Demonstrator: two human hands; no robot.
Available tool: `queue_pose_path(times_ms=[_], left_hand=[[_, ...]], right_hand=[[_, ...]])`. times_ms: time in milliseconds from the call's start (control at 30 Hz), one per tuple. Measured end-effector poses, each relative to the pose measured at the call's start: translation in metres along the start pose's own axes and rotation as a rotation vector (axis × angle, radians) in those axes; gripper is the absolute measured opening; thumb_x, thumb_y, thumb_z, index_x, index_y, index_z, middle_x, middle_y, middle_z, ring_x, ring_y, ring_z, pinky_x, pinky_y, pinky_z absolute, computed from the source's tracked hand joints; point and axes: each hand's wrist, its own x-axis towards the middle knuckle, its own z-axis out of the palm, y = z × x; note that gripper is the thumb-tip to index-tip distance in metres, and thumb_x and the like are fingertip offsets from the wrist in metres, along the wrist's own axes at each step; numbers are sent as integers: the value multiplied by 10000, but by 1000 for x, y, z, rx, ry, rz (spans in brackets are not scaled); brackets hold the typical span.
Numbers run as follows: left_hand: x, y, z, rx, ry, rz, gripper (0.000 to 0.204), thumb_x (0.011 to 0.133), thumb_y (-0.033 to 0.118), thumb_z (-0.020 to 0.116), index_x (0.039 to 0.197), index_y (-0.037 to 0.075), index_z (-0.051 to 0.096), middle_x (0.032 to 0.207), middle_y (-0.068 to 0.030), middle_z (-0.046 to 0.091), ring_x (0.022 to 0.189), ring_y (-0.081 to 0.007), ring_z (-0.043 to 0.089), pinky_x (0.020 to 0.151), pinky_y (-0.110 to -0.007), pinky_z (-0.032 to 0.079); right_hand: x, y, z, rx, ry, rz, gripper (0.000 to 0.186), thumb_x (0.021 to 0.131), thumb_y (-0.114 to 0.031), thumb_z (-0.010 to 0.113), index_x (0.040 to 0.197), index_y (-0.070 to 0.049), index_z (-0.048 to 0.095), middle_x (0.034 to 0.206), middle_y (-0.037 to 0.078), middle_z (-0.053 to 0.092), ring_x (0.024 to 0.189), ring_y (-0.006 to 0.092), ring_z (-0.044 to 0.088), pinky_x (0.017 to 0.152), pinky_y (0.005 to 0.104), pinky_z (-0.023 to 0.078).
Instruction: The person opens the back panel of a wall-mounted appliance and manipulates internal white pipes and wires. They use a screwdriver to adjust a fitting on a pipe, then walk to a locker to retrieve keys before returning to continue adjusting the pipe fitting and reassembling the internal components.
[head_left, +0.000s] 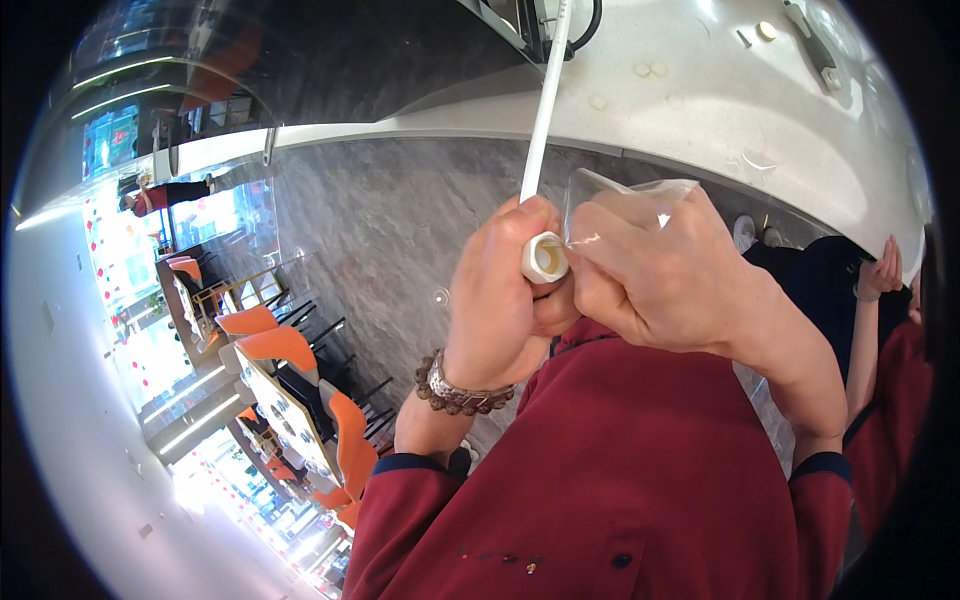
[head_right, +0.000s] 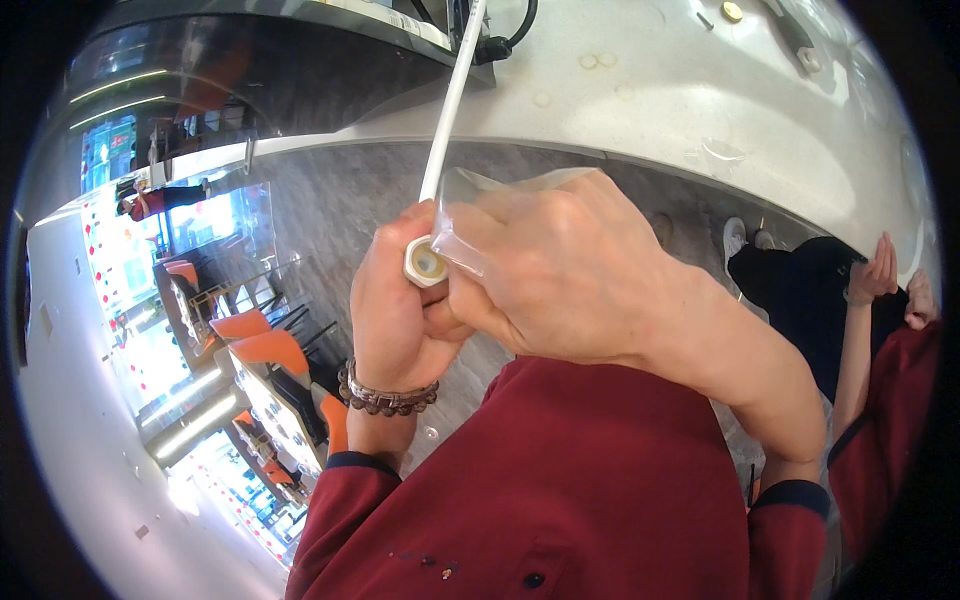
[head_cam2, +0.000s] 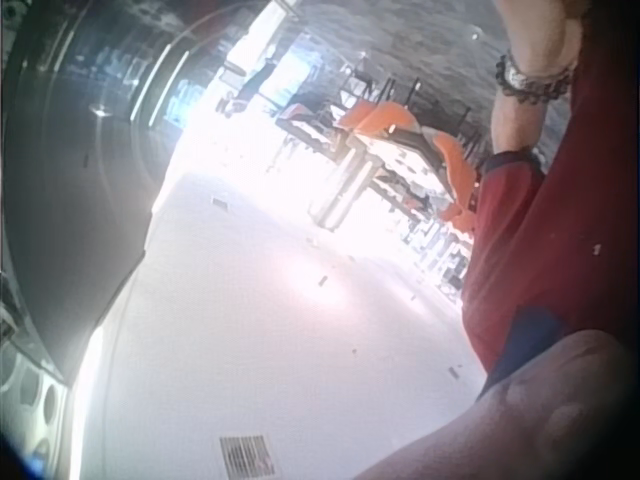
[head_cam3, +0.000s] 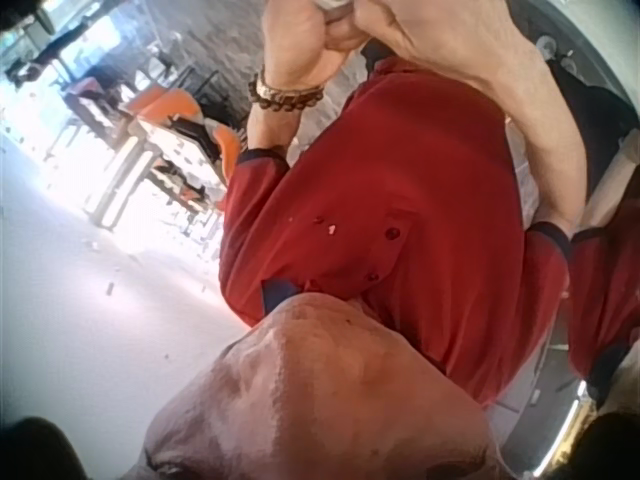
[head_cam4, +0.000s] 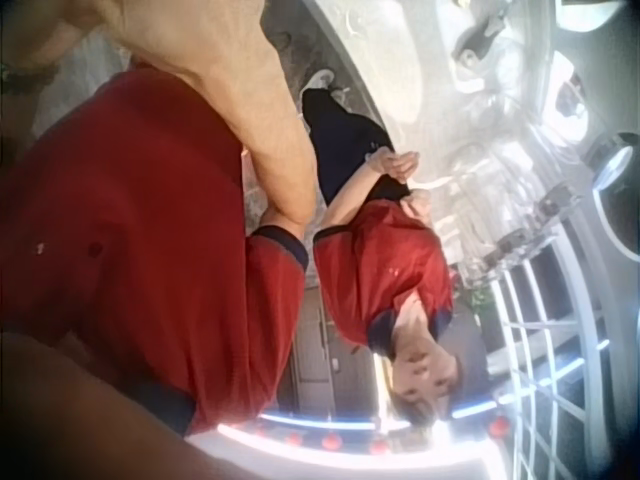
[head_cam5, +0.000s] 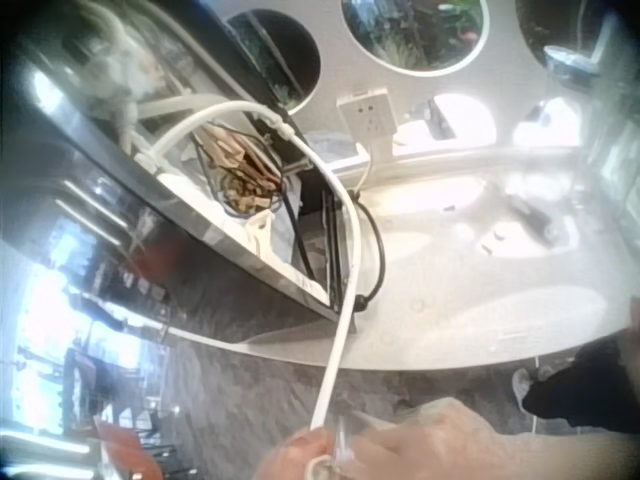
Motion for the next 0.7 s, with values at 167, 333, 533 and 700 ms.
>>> queue_pose_path(times_ms=[167, 333, 533, 700], left_hand=[[0, 2, -3, -17, -47, 3, 221, 1001, 245, 407, 865, 82, 470, 583, 32, 391, 407, -52, 260, 380, -244, 183], [0, 1, -4, -14, -44, 27, 257, 1001, 219, 383, 933, 50, 563, 584, 36, 434, 390, -39, 250, 363, -223, 169], [8, 0, -7, 90, -52, -20, 209, 1017, 191, 345, 903, 64, 465, 615, 7, 410, 422, -50, 291, 390, -237, 197], [2, 5, -8, 55, -74, 27, 212, 1021, 207, 358, 889, 75, 458, 611, 13, 390, 419, -53, 284, 389, -247, 196]], right_hand=[[6, 0, -5, -54, -70, -12, 243, 761, -225, 685, 675, -37, 557, 606, 100, 559, 517, 306, 577, 482, 406, 461], [16, 1, -13, -102, -189, -44, 208, 767, -217, 661, 686, -40, 587, 629, 116, 593, 550, 315, 602, 499, 430, 476], [20, 4, -14, -150, -296, -92, 147, 762, -177, 658, 747, -65, 564, 622, 84, 557, 529, 292, 582, 477, 404, 465], [25, 1, -19, -67, -263, -66, 189, 830, -224, 622, 782, -42, 616, 681, 125, 622, 604, 337, 629, 544, 440, 501]])
